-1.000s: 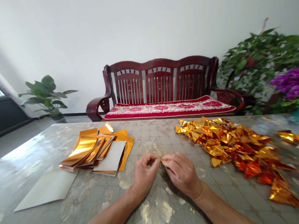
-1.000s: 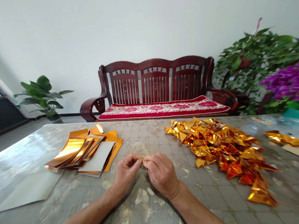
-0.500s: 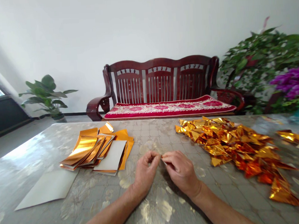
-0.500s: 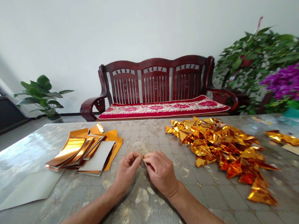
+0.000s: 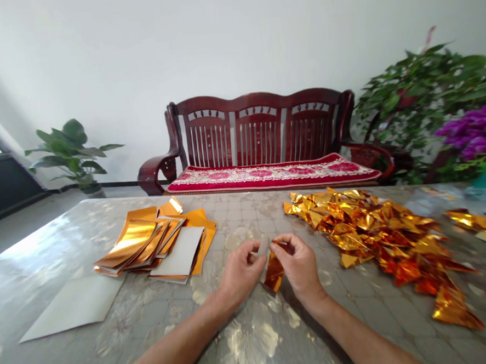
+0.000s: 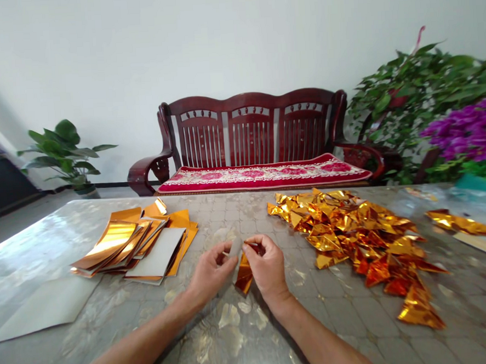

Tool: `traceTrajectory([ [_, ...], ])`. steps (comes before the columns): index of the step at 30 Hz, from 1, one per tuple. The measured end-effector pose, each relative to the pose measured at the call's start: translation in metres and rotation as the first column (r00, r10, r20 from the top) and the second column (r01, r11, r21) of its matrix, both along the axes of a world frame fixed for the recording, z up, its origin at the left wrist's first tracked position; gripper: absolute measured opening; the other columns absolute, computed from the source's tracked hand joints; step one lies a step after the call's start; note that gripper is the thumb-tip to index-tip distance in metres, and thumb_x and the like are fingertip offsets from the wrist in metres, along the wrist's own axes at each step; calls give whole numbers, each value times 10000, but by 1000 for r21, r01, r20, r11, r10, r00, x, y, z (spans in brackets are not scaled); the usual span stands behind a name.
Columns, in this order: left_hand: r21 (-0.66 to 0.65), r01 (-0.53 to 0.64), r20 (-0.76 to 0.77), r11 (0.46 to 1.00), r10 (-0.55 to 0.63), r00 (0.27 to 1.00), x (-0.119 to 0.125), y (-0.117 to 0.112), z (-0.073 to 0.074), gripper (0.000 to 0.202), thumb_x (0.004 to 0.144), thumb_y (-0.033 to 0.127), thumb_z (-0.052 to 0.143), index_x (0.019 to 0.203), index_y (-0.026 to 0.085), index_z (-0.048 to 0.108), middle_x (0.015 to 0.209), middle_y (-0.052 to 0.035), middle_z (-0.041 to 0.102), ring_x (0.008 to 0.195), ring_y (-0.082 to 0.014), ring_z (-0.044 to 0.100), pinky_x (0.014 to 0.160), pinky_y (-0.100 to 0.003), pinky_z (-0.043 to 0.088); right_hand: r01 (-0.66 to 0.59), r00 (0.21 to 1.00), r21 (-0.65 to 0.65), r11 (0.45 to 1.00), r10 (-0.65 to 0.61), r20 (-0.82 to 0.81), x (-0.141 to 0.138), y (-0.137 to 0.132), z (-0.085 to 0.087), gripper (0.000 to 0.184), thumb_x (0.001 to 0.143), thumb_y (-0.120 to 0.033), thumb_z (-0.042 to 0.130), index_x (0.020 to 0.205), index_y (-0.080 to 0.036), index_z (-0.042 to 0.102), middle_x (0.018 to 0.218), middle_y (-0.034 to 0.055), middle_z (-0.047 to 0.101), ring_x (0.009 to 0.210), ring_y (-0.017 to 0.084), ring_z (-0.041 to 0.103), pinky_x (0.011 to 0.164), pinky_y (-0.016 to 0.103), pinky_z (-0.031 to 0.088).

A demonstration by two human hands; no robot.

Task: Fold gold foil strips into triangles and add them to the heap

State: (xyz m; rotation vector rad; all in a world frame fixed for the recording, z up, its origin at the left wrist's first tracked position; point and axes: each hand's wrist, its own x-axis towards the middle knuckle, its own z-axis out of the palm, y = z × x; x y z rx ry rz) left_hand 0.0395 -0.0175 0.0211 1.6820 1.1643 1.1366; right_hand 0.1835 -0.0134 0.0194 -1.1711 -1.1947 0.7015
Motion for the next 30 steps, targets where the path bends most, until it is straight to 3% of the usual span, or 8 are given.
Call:
traceTrajectory([
  [3,-43,18,-43,999,-20,999,-2,4,-3,289,784,189,531,994,184,730,734,34,684,557,-100,537,523,-184,389,-23,999,-41,999,24,40,1,3,-6,150,711,-327,664,742,-184,633,670,13,671,593,168,604,551,267,477],
  [7,-80,40,-176,996,-53,983,-7,15,-9,250,749,136,514,879,155,727,670,46,637,612,-110,552,558,-186,376,-41,962,-151,988,80,259,3,9,-16,66,703,-257,607,722,-195,619,677,8,674,657,182,635,619,275,475],
  [10,-117,-22,-338,993,-19,941,-11,17,-9,310,752,123,542,1012,157,708,718,35,650,645,-123,576,612,-207,405,-15,897,-240,971,119,427,3,12,-17,84,719,-205,575,777,-200,635,737,11,702,711,181,656,660,270,455],
  [14,125,-81,-552,989,138,822,-12,2,-2,332,801,133,560,1113,201,653,1015,-35,664,909,-185,614,819,-285,450,36,810,-272,962,131,572,3,12,-14,190,736,-172,570,904,-205,651,797,20,718,755,183,658,675,263,423],
  [16,214,-8,-612,977,140,778,-9,-13,1,250,839,130,531,1044,218,645,1026,-33,647,1008,-202,592,887,-307,439,57,777,-285,957,137,615,3,12,-14,217,741,-167,574,942,-204,646,790,20,712,743,181,650,655,256,403],
  [22,204,184,-820,961,66,569,6,-41,3,181,857,312,630,998,201,609,1018,-56,643,964,-256,573,847,-379,455,36,736,-307,951,182,652,8,19,-16,260,712,-125,574,951,-210,630,736,-10,680,680,155,613,606,235,365],
  [25,200,286,-872,937,37,488,-1,-35,1,106,906,201,553,980,216,627,1008,-46,659,955,-240,577,819,-370,440,-33,729,-350,936,262,632,15,23,-15,224,722,-151,586,931,-208,641,680,-24,659,634,151,597,579,234,358],
  [30,294,327,-864,898,103,493,-33,-5,1,126,931,192,537,870,202,647,890,-43,673,922,-227,577,837,-376,411,-231,673,-366,901,420,609,32,28,-10,231,884,-281,478,896,-222,701,854,17,721,815,177,650,706,257,426],
])
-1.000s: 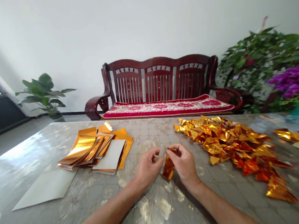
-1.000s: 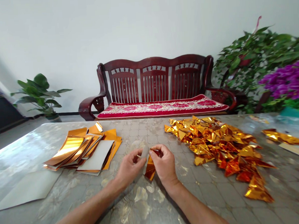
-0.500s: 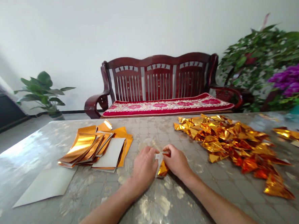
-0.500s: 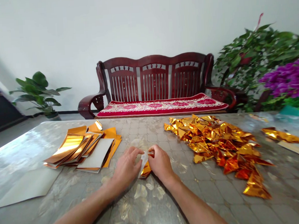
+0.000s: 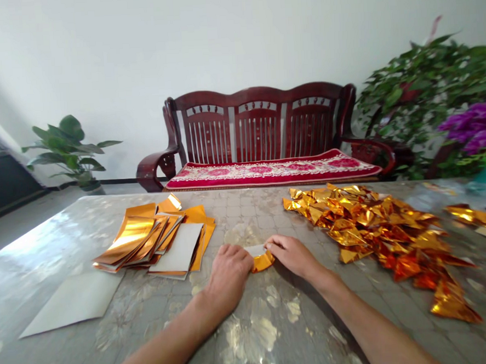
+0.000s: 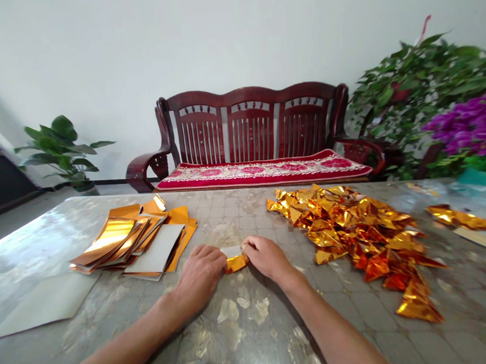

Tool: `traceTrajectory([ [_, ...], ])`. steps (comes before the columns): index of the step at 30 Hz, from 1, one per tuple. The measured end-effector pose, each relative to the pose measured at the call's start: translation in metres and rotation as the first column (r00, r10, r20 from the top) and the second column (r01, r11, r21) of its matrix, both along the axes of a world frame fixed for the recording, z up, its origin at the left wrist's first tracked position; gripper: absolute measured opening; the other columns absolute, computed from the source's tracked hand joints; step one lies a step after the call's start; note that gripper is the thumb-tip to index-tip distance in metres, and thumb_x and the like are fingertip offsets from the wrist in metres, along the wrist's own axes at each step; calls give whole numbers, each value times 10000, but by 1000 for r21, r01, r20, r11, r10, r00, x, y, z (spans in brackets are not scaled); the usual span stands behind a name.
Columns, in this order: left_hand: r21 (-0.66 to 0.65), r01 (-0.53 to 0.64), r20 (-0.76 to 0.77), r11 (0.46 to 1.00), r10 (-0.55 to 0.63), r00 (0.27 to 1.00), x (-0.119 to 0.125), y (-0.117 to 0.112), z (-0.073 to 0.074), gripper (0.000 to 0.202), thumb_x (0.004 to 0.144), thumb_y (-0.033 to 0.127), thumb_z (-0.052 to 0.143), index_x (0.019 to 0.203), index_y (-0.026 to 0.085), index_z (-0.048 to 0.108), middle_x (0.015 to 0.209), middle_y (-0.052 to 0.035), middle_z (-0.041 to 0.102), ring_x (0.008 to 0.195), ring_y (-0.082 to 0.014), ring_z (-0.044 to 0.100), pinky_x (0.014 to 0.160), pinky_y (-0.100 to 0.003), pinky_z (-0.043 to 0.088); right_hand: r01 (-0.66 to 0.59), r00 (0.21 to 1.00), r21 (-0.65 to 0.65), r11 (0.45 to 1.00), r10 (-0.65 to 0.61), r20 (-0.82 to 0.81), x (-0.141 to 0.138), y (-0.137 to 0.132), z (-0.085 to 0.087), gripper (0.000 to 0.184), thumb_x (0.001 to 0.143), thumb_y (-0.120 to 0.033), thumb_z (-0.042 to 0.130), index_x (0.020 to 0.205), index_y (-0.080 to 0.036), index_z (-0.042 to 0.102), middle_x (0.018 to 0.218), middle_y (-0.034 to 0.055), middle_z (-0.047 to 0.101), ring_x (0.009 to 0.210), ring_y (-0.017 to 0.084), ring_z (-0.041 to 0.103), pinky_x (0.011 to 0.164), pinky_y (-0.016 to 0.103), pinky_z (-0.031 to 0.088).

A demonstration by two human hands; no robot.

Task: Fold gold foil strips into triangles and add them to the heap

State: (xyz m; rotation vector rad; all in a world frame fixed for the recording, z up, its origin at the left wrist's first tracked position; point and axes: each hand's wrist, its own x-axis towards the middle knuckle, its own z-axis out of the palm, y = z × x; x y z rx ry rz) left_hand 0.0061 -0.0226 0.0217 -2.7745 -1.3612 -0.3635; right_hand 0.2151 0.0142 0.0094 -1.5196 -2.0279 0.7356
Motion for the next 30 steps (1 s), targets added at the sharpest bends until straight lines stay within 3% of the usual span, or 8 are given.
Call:
traceTrajectory([
  [4,39,22,51,999,-24,998,-21,23,-1,167,911,146,528,790,190,635,856,-47,666,934,-219,571,881,-365,412,-106,990,112,988,94,106,6,-3,0,344,805,-121,490,1020,-265,717,1071,18,687,980,177,631,829,264,429],
  [7,59,0,23,998,-1,1000,-24,28,-1,171,884,103,514,800,190,635,854,-58,658,962,-230,566,927,-386,413,-193,972,195,962,160,173,6,-5,-2,437,744,-53,513,1064,-277,708,1100,15,650,1003,168,611,849,252,433],
  [11,126,-23,-29,992,27,999,-15,14,6,208,829,60,530,924,202,648,1088,-84,650,1233,-287,456,1080,-471,329,-262,952,221,939,214,219,6,-7,-2,306,800,-97,551,981,-263,733,1012,21,648,1002,175,591,875,262,438],
  [14,74,-6,-60,997,10,998,-5,-2,15,274,770,67,578,1002,205,622,1269,-90,573,1225,-292,458,1019,-442,405,-266,949,239,934,210,236,6,-8,-1,282,813,-108,566,984,-258,731,1011,25,648,1006,177,581,882,270,438],
  [18,-115,94,-102,989,-106,989,3,-10,20,218,808,103,558,991,213,603,1074,-55,630,1025,-231,573,903,-349,479,-269,943,241,932,204,262,7,-10,1,338,812,-77,541,1007,-269,739,1026,23,657,1000,171,584,870,268,434],
  [21,-180,121,-88,976,-139,986,2,-7,17,209,874,119,502,1035,213,595,1023,-41,643,972,-203,609,866,-308,488,-244,950,235,941,183,251,6,-12,1,336,818,-80,539,1008,-266,745,1031,22,671,993,170,590,854,265,433],
  [26,-194,122,-72,973,-138,988,-3,-4,11,213,941,119,438,1041,211,603,982,-28,665,950,-180,642,825,-268,483,-191,968,226,955,145,203,3,-14,-2,198,819,-183,626,961,-256,744,978,18,687,979,185,594,846,279,430],
  [30,-124,109,-81,986,-119,990,-2,-7,7,171,990,241,438,984,207,605,938,-22,668,904,-177,651,786,-260,478,-160,974,197,967,122,188,1,-13,-4,157,798,-191,651,911,-257,738,940,13,680,956,183,596,817,274,425],
])
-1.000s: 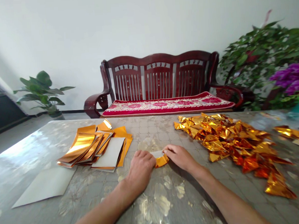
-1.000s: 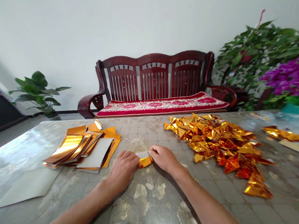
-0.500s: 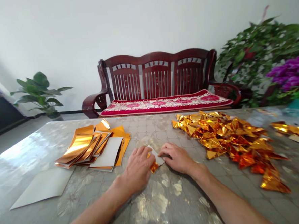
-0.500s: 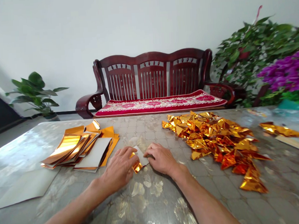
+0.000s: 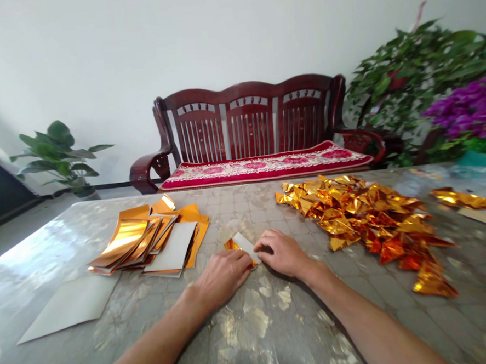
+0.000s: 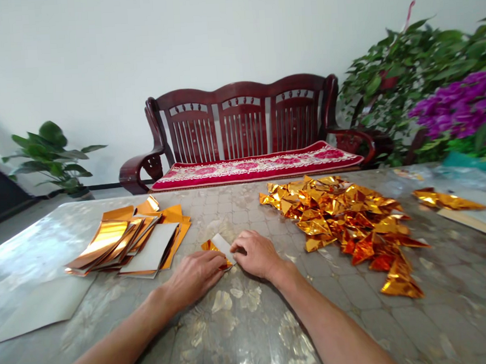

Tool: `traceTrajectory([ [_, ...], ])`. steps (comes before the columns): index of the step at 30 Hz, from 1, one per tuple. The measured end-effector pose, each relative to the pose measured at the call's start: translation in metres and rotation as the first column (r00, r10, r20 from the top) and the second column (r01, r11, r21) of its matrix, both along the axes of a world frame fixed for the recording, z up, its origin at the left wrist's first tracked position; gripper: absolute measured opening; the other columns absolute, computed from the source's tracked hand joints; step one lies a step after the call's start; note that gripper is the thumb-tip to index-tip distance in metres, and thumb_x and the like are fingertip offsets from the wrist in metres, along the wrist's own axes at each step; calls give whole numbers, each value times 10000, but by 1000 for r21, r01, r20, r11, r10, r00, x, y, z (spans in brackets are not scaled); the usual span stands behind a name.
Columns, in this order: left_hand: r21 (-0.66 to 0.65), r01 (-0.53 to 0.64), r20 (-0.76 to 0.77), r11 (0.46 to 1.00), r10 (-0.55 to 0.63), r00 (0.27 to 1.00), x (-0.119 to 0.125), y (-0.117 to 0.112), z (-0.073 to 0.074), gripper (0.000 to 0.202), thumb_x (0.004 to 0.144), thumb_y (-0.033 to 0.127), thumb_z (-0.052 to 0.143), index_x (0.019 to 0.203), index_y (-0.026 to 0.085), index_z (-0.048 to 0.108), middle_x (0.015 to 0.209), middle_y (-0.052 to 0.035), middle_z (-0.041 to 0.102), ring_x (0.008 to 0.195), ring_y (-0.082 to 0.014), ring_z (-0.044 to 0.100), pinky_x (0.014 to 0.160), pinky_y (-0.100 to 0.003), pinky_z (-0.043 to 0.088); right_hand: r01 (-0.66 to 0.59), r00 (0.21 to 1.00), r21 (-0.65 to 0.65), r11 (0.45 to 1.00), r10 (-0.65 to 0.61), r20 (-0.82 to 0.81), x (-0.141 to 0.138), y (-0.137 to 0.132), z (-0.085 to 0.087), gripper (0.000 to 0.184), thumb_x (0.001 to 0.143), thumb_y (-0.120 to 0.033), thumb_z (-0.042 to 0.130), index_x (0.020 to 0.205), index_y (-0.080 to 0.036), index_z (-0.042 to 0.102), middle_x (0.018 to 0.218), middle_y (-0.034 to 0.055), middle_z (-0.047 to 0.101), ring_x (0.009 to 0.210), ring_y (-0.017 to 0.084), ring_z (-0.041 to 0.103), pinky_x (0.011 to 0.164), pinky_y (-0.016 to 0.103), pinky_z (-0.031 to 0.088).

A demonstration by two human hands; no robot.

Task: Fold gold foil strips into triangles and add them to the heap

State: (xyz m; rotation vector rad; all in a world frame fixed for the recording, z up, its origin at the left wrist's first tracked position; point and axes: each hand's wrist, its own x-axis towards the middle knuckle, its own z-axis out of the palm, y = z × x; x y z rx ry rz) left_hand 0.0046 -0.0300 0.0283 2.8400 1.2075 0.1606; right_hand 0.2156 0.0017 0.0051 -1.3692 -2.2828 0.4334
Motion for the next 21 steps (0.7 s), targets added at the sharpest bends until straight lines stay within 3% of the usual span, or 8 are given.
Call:
traceTrajectory([
  [3,55,-33,8,998,33,999,3,-2,-8,206,1004,298,425,945,204,599,924,-18,661,873,-172,651,768,-259,476,11,1000,-18,1000,-11,-8,0,2,0,162,781,-181,656,902,-260,731,937,6,677,938,176,598,805,268,417],
  [8,114,-84,8,990,84,996,8,-3,-19,213,1008,228,390,944,203,592,927,-17,656,868,-170,642,761,-259,471,13,1000,-48,999,-13,-9,0,4,0,176,754,-201,679,913,-259,729,944,5,671,928,177,595,800,269,411],
  [16,3,-163,171,987,160,972,4,-1,-21,253,1019,297,405,972,230,644,937,-2,684,887,-144,642,804,-234,463,-98,995,-77,992,95,-41,9,5,2,257,686,-139,690,916,-245,734,950,6,661,935,175,591,801,249,423],
  [21,-31,-146,232,989,149,961,6,-1,-21,240,1012,322,434,1038,250,662,980,-2,686,938,-142,639,841,-233,470,-95,994,-70,993,92,-52,10,6,-1,192,720,-136,674,867,-241,739,914,2,669,918,170,597,779,243,418],
])
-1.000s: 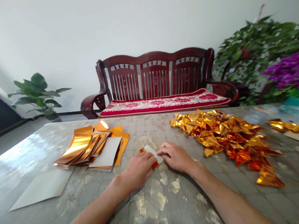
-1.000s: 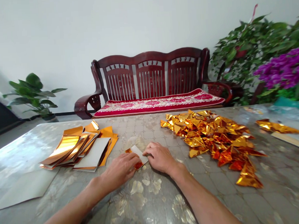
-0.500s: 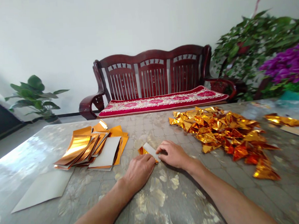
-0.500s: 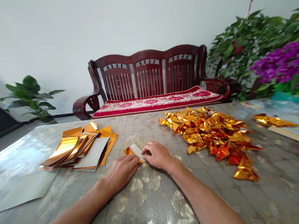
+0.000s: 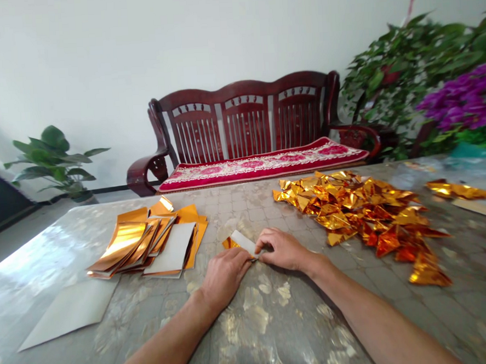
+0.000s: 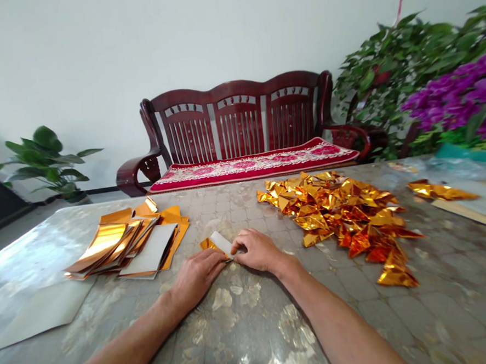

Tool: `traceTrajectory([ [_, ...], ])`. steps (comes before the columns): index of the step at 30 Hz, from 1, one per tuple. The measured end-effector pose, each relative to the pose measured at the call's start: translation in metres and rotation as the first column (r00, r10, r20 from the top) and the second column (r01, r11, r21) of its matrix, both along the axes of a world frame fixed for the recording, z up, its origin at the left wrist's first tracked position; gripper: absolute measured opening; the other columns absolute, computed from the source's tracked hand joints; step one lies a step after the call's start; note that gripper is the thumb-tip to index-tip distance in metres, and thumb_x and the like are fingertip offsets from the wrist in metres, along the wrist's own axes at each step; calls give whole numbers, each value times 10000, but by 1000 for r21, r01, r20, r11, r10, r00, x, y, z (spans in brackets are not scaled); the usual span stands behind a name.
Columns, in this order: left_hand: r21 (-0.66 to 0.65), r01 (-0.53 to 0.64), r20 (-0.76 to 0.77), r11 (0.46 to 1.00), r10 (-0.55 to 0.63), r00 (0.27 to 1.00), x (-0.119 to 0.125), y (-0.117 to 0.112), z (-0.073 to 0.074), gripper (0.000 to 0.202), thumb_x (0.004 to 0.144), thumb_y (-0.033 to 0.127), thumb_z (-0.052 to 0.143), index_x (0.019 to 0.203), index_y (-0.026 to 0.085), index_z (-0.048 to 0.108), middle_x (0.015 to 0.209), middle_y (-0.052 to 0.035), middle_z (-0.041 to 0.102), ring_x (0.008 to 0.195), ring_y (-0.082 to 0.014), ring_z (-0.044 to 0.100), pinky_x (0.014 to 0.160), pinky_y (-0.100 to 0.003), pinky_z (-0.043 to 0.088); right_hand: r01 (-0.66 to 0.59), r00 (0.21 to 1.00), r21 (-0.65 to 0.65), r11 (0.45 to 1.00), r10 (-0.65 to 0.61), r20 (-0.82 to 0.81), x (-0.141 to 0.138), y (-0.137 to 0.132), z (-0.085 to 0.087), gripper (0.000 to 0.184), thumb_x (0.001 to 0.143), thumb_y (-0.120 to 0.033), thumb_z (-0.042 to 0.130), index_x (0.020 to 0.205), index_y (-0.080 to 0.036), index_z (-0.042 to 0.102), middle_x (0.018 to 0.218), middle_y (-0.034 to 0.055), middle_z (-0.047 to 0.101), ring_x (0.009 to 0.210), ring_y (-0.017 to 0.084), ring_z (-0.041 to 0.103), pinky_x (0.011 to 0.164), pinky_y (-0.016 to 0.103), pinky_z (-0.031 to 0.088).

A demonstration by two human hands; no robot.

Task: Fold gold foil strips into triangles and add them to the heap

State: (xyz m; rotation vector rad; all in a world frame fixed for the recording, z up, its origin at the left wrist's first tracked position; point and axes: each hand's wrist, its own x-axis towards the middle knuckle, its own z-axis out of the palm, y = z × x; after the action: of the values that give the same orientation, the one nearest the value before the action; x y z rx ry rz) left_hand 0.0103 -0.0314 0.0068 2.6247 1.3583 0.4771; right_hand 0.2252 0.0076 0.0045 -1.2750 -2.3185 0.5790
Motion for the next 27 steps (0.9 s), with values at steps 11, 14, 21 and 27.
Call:
traceTrajectory([
  [11,82,-44,-40,996,48,998,11,-3,3,229,999,286,429,944,228,644,934,-22,658,884,-161,612,758,-252,444,85,996,-7,996,-85,14,-8,3,2,97,804,-219,632,821,-242,724,895,-3,664,852,148,607,713,239,388],
  [14,78,-95,-33,992,98,995,13,-3,4,210,980,250,442,873,217,621,921,-21,656,882,-166,610,737,-257,433,110,994,-29,994,-109,28,-10,3,3,89,764,-222,651,810,-247,724,889,-8,663,833,150,614,688,238,382],
  [21,62,-160,-37,985,163,986,17,-5,6,163,954,229,464,871,219,604,930,-27,646,907,-176,603,720,-265,419,128,991,-69,989,-125,54,-12,5,6,124,692,-214,686,800,-252,730,883,-5,678,849,167,625,697,236,396],
  [27,71,-154,-17,986,156,988,17,-5,5,140,952,255,501,858,230,602,926,-14,634,902,-172,590,711,-261,406,135,989,-66,989,-130,71,-13,6,7,126,678,-206,671,784,-253,722,874,-4,684,837,170,619,681,238,384],
])
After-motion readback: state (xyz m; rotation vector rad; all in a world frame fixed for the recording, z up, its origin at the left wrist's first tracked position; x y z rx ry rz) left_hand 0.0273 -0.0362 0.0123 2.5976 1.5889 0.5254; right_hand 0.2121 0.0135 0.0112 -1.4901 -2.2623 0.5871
